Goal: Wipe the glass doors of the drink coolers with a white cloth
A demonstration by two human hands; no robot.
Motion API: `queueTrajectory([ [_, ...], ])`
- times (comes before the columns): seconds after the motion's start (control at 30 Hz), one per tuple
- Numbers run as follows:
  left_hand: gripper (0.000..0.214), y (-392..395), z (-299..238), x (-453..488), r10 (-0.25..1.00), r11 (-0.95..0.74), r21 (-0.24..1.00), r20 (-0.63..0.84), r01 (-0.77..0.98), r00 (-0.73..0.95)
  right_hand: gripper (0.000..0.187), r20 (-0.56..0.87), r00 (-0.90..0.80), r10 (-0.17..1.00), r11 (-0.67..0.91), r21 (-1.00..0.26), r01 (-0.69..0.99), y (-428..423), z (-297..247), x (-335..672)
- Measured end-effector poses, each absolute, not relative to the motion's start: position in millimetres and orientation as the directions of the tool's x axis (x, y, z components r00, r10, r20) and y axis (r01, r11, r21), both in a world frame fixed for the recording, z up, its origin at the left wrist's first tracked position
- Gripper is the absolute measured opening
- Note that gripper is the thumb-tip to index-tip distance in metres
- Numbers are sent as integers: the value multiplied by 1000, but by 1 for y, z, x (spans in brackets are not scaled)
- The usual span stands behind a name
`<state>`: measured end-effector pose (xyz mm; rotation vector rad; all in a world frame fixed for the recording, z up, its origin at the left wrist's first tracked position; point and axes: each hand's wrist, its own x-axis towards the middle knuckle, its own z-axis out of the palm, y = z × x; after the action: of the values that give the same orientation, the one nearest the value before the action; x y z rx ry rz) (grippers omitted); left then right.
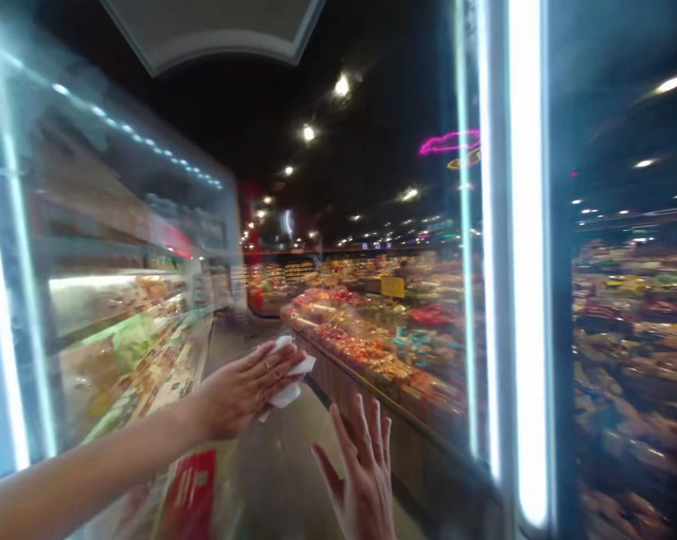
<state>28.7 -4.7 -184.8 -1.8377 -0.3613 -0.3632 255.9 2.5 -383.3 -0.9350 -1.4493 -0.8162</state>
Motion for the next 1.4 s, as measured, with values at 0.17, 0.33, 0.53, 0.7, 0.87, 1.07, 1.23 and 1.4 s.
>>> queueTrajectory([
  [0.17,79,-8,-161,-17,90,-162,-627,760,762,644,76,997,-13,73,440,-21,898,4,-377,228],
  [0.33,76,-12,-200,-51,120,-174,-714,668,678,734,76,994,-93,65,456,53,889,6,-378,197],
  [0.53,78,-12,-187,-111,85,-129,-430,893,894,442,71,997,-7,73,466,-28,884,5,-375,171],
  [0.7,79,-17,-216,-135,126,-156,-401,899,903,420,69,996,-50,73,488,9,873,3,-370,152],
  [0.87,77,-17,-217,-162,127,-136,-250,955,959,267,66,992,-83,97,506,23,862,1,-367,142],
  [1.07,78,-22,-264,-164,124,-178,-110,983,978,134,65,993,-75,92,500,19,866,0,-381,134],
  [1.23,78,-22,-266,-178,138,-169,-81,985,982,105,65,990,-94,109,499,28,866,-1,-388,133],
  [1.4,77,-23,-276,-185,119,-141,13,993,990,4,65,993,-58,107,491,-2,871,-3,-395,132],
])
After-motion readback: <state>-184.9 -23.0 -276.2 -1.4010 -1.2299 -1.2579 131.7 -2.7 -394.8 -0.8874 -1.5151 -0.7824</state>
